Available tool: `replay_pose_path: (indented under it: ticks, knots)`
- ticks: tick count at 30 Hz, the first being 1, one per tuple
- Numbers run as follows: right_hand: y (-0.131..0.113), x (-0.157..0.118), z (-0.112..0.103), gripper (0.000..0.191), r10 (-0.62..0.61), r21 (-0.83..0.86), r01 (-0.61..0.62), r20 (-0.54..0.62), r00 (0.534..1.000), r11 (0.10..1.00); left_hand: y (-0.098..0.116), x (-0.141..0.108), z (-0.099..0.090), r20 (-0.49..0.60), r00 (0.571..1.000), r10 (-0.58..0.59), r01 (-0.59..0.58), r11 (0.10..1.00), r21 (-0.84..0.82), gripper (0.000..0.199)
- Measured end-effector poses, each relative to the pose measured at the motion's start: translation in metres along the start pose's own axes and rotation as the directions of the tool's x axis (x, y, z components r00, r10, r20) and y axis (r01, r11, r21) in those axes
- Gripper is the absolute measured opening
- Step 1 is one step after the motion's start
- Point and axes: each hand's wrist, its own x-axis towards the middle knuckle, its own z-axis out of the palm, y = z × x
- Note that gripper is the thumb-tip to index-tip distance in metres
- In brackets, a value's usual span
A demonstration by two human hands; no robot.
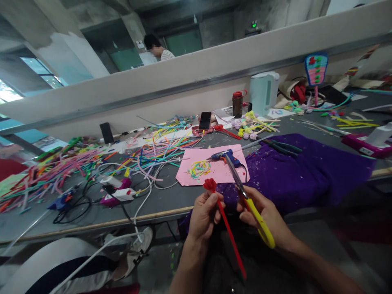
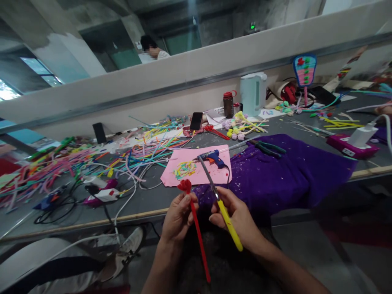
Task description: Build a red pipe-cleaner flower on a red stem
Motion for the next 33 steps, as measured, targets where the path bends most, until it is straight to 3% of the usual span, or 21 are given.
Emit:
replay_pose_path:
  ticks: [5, 12, 21, 26, 33]
  knots:
    - [-0.002, 0.013, 0.019, 0.05, -0.006, 0.24, -0.009, 0.061, 0.998, 0.971, -0.004, 0.001, 0.003, -0.042, 0.999, 0.026, -0.024, 0.999, 0.045, 0.027]
    - [0.003, 0.023, 0.029, 0.043, -0.029, 0.202, 0.029, 0.0, 1.0, 0.979, -0.006, 0.004, 0.001, -0.061, 0.996, 0.061, -0.052, 0.989, 0.137, 0.023]
    - [0.003, 0.025, 0.027, 0.035, -0.056, 0.124, 0.05, 0.042, 0.998, 0.991, -0.008, 0.007, -0.004, 0.042, 0.999, -0.001, 0.001, 1.0, 0.0, 0.029]
    - [0.0, 0.021, 0.022, 0.038, -0.04, 0.065, 0.039, 0.022, 0.999, 0.997, -0.006, 0.007, -0.005, -0.023, 1.0, 0.006, -0.006, 1.0, -0.001, 0.029]
    - [-0.004, -0.003, 0.0, 0.051, -0.108, -0.273, 0.119, 0.054, 0.993, 0.955, -0.001, 0.004, -0.006, -0.057, 0.998, 0.032, -0.036, 0.997, -0.067, 0.027]
